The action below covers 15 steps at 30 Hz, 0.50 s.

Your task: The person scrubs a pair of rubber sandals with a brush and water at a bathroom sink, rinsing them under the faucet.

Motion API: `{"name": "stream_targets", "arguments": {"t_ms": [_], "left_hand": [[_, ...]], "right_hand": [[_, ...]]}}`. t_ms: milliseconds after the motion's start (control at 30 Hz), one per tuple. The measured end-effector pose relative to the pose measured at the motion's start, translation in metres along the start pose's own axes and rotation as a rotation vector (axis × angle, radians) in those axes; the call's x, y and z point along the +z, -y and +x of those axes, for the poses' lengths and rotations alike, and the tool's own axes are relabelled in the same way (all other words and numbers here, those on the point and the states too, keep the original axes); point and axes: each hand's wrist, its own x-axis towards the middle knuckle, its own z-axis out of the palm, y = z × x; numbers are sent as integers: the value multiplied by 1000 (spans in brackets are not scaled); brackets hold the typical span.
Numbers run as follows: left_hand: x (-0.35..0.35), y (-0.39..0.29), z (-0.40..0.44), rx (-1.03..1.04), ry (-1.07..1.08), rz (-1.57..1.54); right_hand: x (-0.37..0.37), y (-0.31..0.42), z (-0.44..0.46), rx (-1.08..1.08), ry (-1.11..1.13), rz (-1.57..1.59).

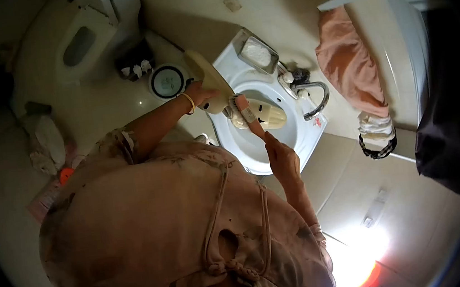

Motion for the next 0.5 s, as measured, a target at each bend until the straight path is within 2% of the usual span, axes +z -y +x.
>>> {"name": "stream_targets", "arguments": {"t_ms": [67,100,167,233,267,367,467,500], "left_hand": [[28,0,-4,-49,8,-32],[-10,0,-13,-55,-44,12],[-4,2,-4,-30,-53,52],[-24,-3,-2,-23,-37,40],[-27,-3,-1,-18,-29,14],[-16,-4,-6,-67,-18,-7],[-6,11,4,41,-30,-220],[-3,12,6,29,-44,-128]], "right_hand": [[-18,-6,-6,27,60,-48],[2,25,18,-12,96,-75],[0,42,53,-18,128,-208],[28,62,101,-182,-26,-232],[27,62,103,-170,-2,-217],[8,55,90,-138,66,-219],[-11,36,28,-75,118,-267],[-13,37,20,-35,132,-268]]}}
